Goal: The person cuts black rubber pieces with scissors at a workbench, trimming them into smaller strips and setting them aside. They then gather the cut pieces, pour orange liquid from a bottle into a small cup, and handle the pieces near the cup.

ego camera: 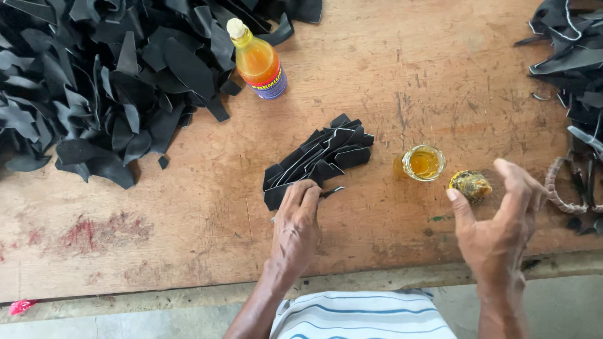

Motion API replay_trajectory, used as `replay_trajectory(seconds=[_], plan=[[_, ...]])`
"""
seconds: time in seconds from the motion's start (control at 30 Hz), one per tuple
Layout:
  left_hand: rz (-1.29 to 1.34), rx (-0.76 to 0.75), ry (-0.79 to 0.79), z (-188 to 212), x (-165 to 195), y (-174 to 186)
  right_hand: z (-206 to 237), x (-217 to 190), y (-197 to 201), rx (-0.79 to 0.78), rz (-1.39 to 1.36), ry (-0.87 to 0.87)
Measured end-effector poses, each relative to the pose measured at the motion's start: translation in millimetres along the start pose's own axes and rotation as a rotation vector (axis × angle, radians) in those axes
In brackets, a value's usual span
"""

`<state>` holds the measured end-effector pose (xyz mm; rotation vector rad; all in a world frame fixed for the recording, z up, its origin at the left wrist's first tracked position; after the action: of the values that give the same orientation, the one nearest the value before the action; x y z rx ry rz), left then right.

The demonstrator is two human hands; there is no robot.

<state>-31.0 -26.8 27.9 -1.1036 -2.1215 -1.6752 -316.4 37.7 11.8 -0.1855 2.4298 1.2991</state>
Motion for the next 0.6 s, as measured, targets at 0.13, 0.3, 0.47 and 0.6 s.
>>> replay_trajectory(seconds=[0.13,0.3,0.47,0.6], plan=[[0.020,-0.038,0.020,-2,-6,5,2,-31,-7,0.014,-0.214,0.112],[-0.037,-0.019,0.038,-10,-20,-12,-9,-81,-67,-0.178,-0.506,0.210],[-0.092,0.006,-0.036,-5,-26,-23,-24,-93,-105,-0.168,-0.438,0.182],[-0.084,0.068,-0.058,-2,-31,-29,-25,-93,-107,-0.208,-0.441,0.140]])
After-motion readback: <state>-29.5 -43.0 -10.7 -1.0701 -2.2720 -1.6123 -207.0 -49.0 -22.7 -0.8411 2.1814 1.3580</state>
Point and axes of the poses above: each hand's wrist, its own z-axis away from the middle knuckle, its own y-axis out of the back of the hand, x = y × z, the point moved 1 cm from there along -z, towards the middle knuckle, and after that the axes turned 7 degrees about x, right-handed, at the moved point
